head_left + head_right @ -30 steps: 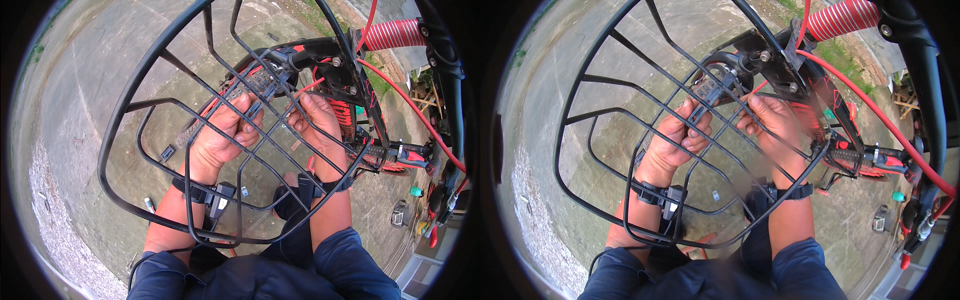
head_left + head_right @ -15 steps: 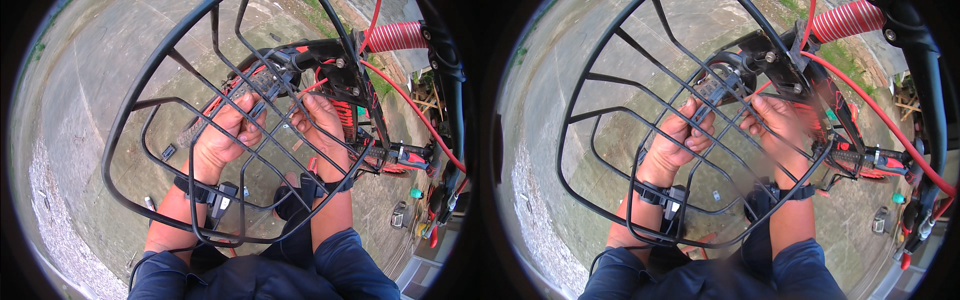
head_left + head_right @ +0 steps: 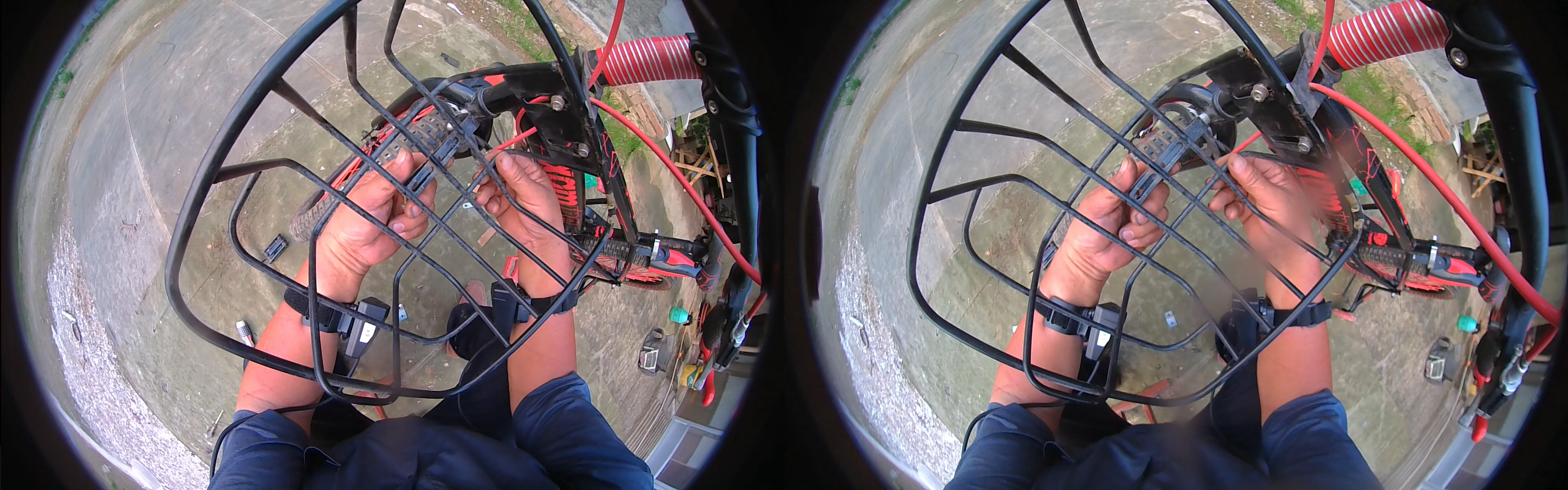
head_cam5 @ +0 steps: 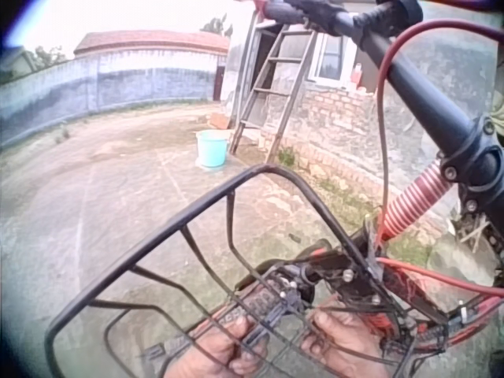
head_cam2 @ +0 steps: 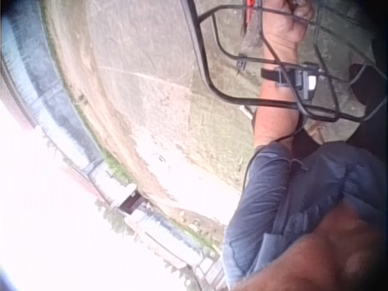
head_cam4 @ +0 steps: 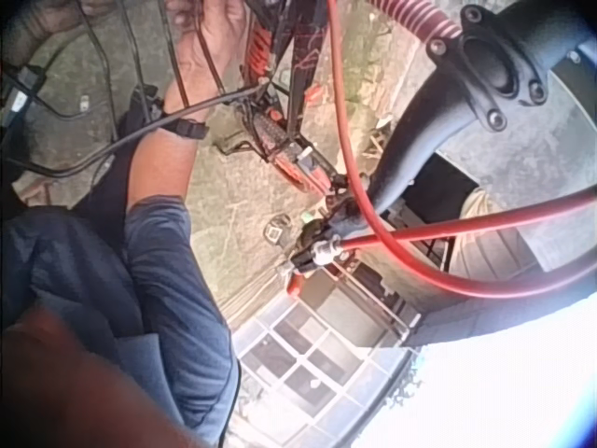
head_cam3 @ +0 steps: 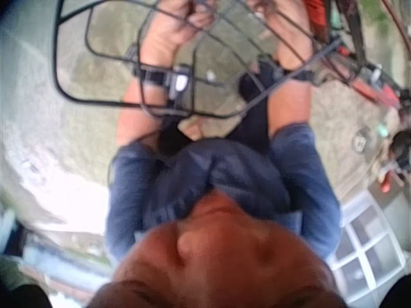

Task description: The person removes a metal bracket from a bicycle basket, picks up small screws and metal plates from the ground, and attaches a new metal plate to the basket by hand.

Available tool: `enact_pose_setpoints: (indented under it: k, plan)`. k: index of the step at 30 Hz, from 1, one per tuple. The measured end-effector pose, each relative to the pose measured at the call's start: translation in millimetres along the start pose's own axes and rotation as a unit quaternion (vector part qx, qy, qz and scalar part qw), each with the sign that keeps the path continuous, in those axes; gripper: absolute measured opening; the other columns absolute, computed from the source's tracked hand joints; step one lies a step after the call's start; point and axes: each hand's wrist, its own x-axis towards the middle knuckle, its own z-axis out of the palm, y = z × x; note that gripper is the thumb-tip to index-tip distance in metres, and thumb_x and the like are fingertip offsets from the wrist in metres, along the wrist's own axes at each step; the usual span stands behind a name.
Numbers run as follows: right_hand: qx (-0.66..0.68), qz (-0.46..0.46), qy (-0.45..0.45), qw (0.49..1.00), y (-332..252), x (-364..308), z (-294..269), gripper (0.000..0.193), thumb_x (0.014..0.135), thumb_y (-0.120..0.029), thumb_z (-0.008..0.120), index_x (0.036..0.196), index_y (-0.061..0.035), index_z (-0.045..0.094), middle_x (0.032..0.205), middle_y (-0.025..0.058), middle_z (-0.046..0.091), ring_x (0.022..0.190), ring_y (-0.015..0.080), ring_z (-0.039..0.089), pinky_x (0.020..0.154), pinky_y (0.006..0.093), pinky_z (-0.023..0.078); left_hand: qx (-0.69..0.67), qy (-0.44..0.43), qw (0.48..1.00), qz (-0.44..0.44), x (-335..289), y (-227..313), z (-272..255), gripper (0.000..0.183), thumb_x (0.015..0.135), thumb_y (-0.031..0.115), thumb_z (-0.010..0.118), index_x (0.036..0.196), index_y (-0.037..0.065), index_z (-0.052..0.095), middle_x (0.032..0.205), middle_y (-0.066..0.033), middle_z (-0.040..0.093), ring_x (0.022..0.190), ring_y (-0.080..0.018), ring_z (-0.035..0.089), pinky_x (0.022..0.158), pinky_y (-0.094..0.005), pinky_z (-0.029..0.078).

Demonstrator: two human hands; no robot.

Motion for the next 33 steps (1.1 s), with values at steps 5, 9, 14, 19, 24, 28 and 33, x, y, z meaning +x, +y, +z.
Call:
enact_pose_setpoints:
  k: [5,9,14,19,24,28,33]
  plan:
    - [0.005,0.003,-0.004,1.0,-1,0,0,0.027,0.095,-0.027,0.058,0.098,-0.0014,0.065,0.079,0.0073,0.067,0.064,0.0141,0.065,0.055,0.021,0.045,-0.016,0.012,1.0,-0.002,0,-2,-2,0.05,0.095,0.044,0.052,0.116,-0.001,0.055,0.061,-0.0006,0.041,0.043,-0.0076,0.033,0.041,-0.0212,0.028]
    - [0.002,0.001,-0.009,1.0,-1,0,0,0.027,0.095,-0.027,0.058,0.099,-0.0017,0.065,0.08,0.0075,0.068,0.065,0.014,0.065,0.055,0.021,0.045,-0.026,0.021,0.999,-0.002,-1,-3,-2,0.05,0.096,0.044,0.051,0.116,-0.001,0.055,0.061,-0.001,0.042,0.043,-0.0078,0.034,0.041,-0.0213,0.029]
    - [0.006,0.003,-0.017,1.0,1,1,-3,0.027,0.095,-0.027,0.057,0.099,-0.0019,0.065,0.081,0.0077,0.068,0.065,0.0139,0.066,0.055,0.0209,0.045,-0.019,0.028,0.999,-0.001,-1,-3,-4,0.047,0.096,0.042,0.051,0.115,-0.001,0.055,0.062,-0.0012,0.043,0.043,-0.0074,0.034,0.04,-0.021,0.028]
    - [0.012,0.003,-0.023,1.0,0,0,-5,0.027,0.095,-0.027,0.057,0.099,-0.0015,0.065,0.081,0.0078,0.068,0.066,0.0141,0.066,0.055,0.021,0.045,-0.009,0.005,1.0,0.006,-1,-1,0,0.037,0.095,0.037,0.055,0.108,0.002,0.055,0.063,-0.0021,0.046,0.043,-0.0063,0.034,0.04,-0.0205,0.027]
    - [0.031,0.011,-0.035,0.999,-1,-1,-6,0.026,0.096,-0.024,0.055,0.101,-0.0005,0.064,0.083,0.0085,0.068,0.067,0.0147,0.066,0.056,0.0214,0.045,-0.003,0.011,1.0,0.001,-3,0,1,0.032,0.093,0.036,0.059,0.101,0.005,0.054,0.064,-0.0031,0.05,0.044,-0.0071,0.035,0.042,-0.0212,0.027]
    - [0.033,0.008,-0.04,0.999,-1,-1,-8,0.026,0.096,-0.023,0.054,0.103,-0.0003,0.064,0.084,0.0093,0.069,0.067,0.0156,0.066,0.056,0.0224,0.046,0.005,0.009,1.0,-0.004,-3,0,1,0.034,0.093,0.038,0.058,0.102,0.005,0.055,0.064,-0.0027,0.05,0.045,-0.007,0.035,0.042,-0.0211,0.027]
    - [0.041,0.005,-0.058,0.997,1,0,-13,0.028,0.096,-0.023,0.053,0.107,-0.0004,0.064,0.089,0.0111,0.069,0.069,0.0167,0.067,0.057,0.0231,0.047,0.017,0.018,1.0,0.001,-4,-1,2,0.043,0.095,0.041,0.053,0.11,0.001,0.055,0.062,-0.0004,0.044,0.044,-0.0054,0.033,0.04,-0.0198,0.026]
